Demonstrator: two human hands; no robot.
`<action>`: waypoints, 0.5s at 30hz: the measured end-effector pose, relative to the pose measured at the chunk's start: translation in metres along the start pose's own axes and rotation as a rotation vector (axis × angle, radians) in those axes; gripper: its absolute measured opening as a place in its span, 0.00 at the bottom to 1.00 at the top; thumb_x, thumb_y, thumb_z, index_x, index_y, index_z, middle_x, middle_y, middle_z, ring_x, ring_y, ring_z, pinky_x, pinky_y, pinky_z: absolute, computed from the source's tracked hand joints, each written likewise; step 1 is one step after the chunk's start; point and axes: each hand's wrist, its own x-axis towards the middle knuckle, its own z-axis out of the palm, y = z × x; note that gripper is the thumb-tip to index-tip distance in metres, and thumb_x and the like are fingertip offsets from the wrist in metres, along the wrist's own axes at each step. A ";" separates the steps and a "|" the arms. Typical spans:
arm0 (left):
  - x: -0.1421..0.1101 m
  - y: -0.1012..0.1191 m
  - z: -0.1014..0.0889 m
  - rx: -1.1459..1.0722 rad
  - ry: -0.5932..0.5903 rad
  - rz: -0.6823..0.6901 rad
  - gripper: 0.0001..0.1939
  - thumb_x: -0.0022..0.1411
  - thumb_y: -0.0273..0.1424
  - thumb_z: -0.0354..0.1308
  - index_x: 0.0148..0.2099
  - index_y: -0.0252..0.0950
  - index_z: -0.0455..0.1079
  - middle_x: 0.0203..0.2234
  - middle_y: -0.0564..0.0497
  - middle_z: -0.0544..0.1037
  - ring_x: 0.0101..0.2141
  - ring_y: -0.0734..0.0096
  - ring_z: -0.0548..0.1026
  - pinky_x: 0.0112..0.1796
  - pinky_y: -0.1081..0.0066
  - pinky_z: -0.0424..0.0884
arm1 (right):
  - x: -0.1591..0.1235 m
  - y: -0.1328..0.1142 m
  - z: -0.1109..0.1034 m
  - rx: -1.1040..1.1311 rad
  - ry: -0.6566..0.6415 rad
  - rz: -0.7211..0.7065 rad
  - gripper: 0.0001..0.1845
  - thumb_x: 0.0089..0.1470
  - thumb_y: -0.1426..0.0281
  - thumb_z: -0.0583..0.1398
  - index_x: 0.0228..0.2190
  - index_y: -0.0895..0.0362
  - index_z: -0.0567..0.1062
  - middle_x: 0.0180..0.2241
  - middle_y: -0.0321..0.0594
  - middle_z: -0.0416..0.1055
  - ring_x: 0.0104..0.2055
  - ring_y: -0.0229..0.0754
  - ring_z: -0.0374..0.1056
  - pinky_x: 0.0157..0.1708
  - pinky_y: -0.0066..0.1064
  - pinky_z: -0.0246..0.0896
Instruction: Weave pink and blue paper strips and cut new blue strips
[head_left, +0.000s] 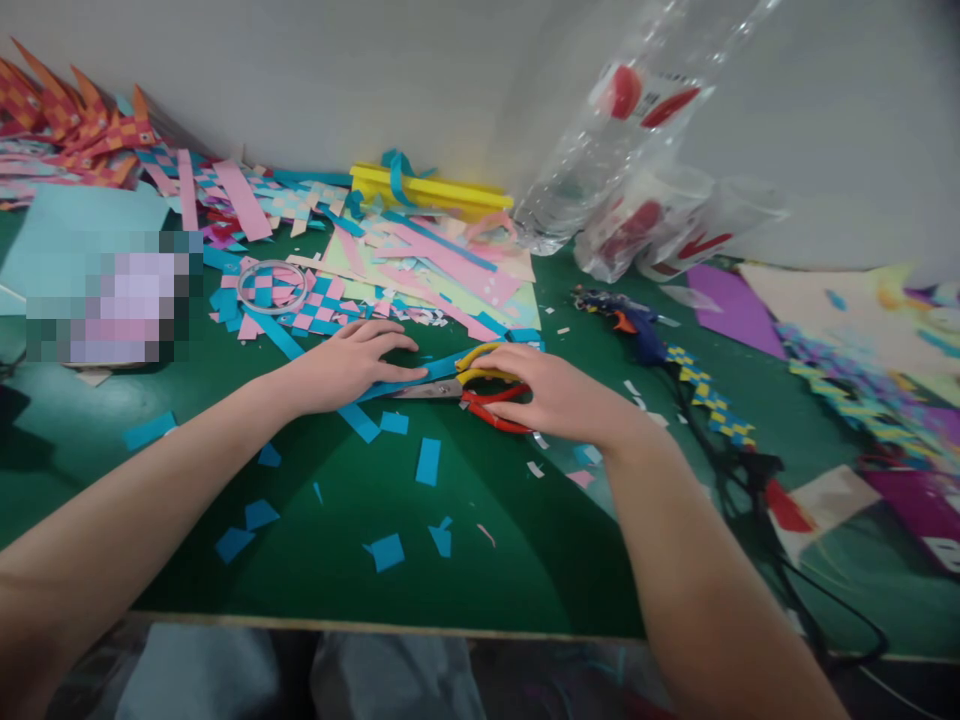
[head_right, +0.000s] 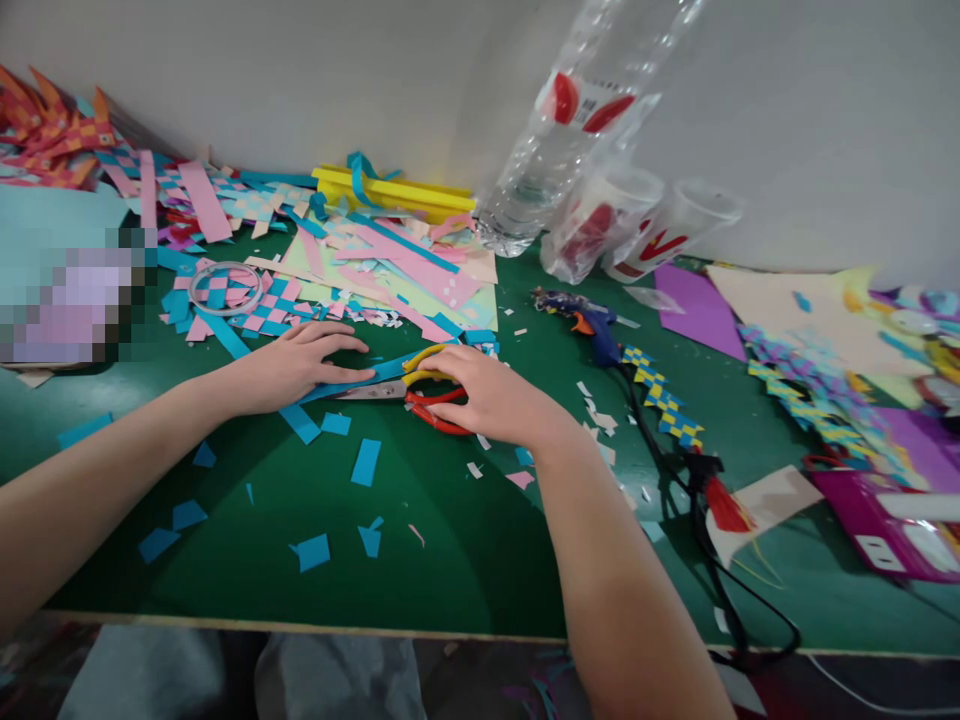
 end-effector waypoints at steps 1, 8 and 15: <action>0.000 0.000 0.000 0.002 0.001 -0.001 0.27 0.66 0.19 0.46 0.61 0.52 0.63 0.60 0.49 0.63 0.62 0.58 0.53 0.59 0.52 0.52 | 0.000 0.000 0.000 0.003 -0.002 0.001 0.22 0.53 0.61 0.59 0.50 0.52 0.70 0.54 0.43 0.67 0.58 0.51 0.61 0.56 0.49 0.58; 0.000 0.001 0.000 0.026 0.007 0.002 0.27 0.65 0.18 0.46 0.60 0.51 0.64 0.59 0.48 0.64 0.62 0.57 0.53 0.58 0.52 0.53 | 0.000 -0.002 0.000 0.046 -0.005 0.006 0.22 0.52 0.61 0.60 0.48 0.52 0.69 0.52 0.44 0.68 0.56 0.50 0.63 0.53 0.45 0.61; -0.002 0.011 -0.011 0.066 0.217 -0.076 0.22 0.67 0.21 0.44 0.58 0.42 0.67 0.54 0.47 0.70 0.57 0.60 0.63 0.56 0.53 0.56 | -0.001 -0.008 -0.002 0.108 -0.036 0.030 0.22 0.51 0.60 0.60 0.48 0.52 0.68 0.50 0.45 0.68 0.51 0.49 0.66 0.49 0.43 0.65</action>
